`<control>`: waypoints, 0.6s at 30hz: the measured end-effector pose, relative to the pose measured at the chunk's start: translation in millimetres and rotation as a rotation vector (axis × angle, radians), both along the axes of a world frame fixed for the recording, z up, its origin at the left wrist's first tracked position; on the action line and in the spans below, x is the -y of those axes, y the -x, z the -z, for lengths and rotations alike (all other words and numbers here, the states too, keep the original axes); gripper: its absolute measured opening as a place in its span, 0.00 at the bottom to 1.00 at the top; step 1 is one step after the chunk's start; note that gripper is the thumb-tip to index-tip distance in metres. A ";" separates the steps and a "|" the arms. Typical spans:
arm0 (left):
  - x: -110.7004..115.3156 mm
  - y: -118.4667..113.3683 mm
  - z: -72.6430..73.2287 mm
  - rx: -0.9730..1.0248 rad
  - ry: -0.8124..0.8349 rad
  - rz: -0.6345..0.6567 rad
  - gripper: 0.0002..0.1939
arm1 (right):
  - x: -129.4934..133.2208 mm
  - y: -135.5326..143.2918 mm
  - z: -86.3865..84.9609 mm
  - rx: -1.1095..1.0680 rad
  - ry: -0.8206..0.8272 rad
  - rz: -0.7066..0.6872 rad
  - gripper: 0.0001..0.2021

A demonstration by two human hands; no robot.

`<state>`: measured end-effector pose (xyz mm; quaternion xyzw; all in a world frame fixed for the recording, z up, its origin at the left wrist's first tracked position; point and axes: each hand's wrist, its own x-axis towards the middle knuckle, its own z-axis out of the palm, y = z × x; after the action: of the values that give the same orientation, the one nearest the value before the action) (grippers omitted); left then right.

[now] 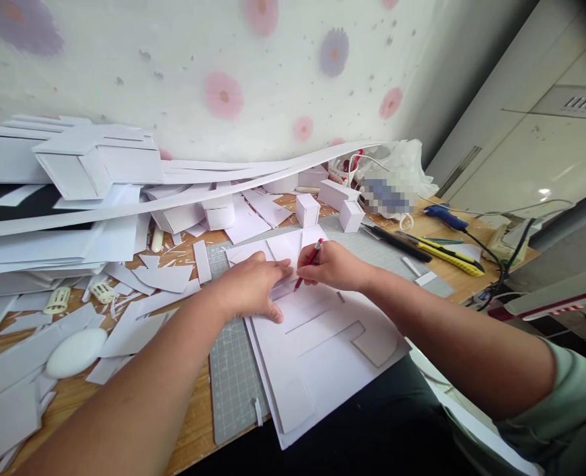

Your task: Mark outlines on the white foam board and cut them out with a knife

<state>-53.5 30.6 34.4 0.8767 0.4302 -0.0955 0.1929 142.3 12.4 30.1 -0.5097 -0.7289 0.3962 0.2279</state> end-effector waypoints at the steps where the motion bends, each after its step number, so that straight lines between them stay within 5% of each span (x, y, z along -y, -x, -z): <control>1: 0.3 0.1 0.2 -0.004 -0.009 0.008 0.40 | -1.5 -5.8 -1.6 0.025 0.005 0.020 0.03; 9: -1.5 0.4 1.3 0.006 -0.017 0.082 0.43 | -9.4 -42.5 -12.5 0.284 -0.049 0.099 0.04; 18: 0.0 0.3 -0.5 0.007 -0.021 0.082 0.42 | -10.3 -37.2 -19.3 0.405 -0.096 0.037 0.05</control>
<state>-53.8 30.6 34.9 0.8960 0.3941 -0.0957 0.1809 179.5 22.7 49.3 -0.5805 -0.7686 0.2461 0.1081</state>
